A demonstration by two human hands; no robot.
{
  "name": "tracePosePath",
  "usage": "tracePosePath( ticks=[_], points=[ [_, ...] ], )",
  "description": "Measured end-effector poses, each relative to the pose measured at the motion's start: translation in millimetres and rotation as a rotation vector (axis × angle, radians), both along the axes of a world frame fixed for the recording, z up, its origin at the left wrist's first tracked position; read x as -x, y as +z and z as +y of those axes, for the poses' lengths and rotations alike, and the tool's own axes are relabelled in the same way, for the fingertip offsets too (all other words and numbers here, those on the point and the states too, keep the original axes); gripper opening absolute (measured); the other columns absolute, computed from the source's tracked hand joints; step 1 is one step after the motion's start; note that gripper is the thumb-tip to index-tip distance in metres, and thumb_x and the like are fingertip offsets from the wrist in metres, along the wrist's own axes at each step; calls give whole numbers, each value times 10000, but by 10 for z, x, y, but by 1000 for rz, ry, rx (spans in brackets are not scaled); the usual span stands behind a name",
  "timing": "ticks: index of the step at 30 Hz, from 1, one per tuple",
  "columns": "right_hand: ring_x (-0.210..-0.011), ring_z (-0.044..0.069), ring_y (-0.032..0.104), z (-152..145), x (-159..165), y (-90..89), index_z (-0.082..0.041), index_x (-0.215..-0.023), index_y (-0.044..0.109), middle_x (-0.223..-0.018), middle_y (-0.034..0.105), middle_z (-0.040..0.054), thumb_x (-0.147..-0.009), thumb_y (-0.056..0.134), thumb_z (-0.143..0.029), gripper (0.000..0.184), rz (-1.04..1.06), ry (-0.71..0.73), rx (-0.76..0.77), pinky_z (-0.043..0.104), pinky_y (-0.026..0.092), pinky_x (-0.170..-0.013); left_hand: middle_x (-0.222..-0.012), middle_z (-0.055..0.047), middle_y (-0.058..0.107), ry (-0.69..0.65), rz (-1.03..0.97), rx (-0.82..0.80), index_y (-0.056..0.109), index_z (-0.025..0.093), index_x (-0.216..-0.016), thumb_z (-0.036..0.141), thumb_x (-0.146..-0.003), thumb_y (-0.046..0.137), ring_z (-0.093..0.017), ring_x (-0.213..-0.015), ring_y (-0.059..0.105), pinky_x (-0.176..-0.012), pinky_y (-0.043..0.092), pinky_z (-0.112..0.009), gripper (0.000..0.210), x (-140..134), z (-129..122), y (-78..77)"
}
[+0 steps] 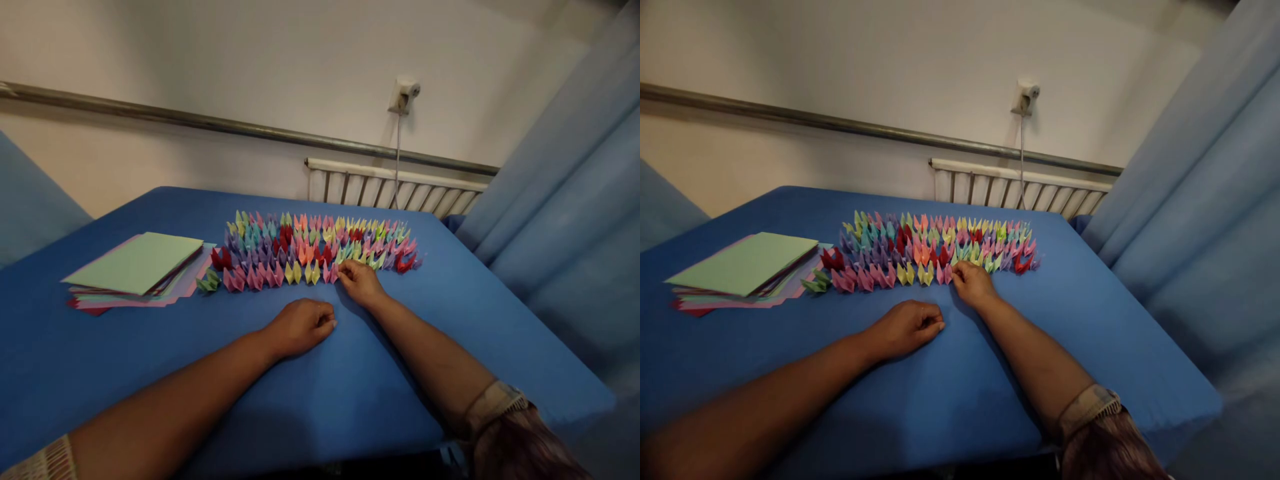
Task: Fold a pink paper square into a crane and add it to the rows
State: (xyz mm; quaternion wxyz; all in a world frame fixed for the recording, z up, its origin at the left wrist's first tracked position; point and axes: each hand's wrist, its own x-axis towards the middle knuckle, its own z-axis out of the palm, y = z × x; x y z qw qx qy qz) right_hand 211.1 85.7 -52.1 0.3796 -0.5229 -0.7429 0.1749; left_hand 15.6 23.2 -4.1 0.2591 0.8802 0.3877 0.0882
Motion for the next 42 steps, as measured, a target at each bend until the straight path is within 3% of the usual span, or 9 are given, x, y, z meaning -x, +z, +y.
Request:
tracePosePath(
  ticks=[24, 33, 35, 39, 42],
  points=[
    [-638, 137, 597, 1, 25, -74, -207, -922, 602, -716, 636, -27, -833, 576, -229, 95, 65, -29, 56, 249, 447, -638, -707, 4, 648, -6, -4, 5, 652, 195, -782, 350, -890, 514, -146, -652, 563, -586, 353, -240, 234, 2, 3, -6],
    [-622, 155, 579, -206, -2, 132, -225, -794, 571, -675, 610, -22, -776, 451, -144, 146, 139, -149, 54, 253, 428, -595, -702, 7, 651, -3, -10, 0, 657, 197, -784, 337, -883, 514, -143, -644, 568, -571, 348, -233, 224, 1, 1, 1],
    [-597, 153, 578, -376, 50, 163, -226, -725, 569, -632, 605, -25, -745, 415, -113, 192, 163, -110, 88, 249, 424, -579, -679, 12, 641, -7, -19, -26, 649, 195, -762, 316, -876, 518, -139, -625, 561, -563, 341, -234, 212, 0, -14, -2],
    [-552, 149, 535, -727, 177, 105, -224, -638, 562, -549, 551, -34, -698, 429, -100, 191, 205, 86, 315, 243, 393, -552, -644, 24, 624, -1, -33, -85, 646, 198, -736, 239, -840, 532, -128, -595, 545, -559, 329, -235, 160, -15, -42, -22],
    [-596, 144, 530, -802, 196, 35, -216, -649, 563, -612, 576, -28, -705, 449, -96, 175, 157, 140, 291, 245, 388, -591, -654, 9, 626, 61, -45, -120, 642, 186, -722, 231, -825, 543, -132, -609, 545, -576, 341, -239, 150, -5, -25, 21]
  ],
)
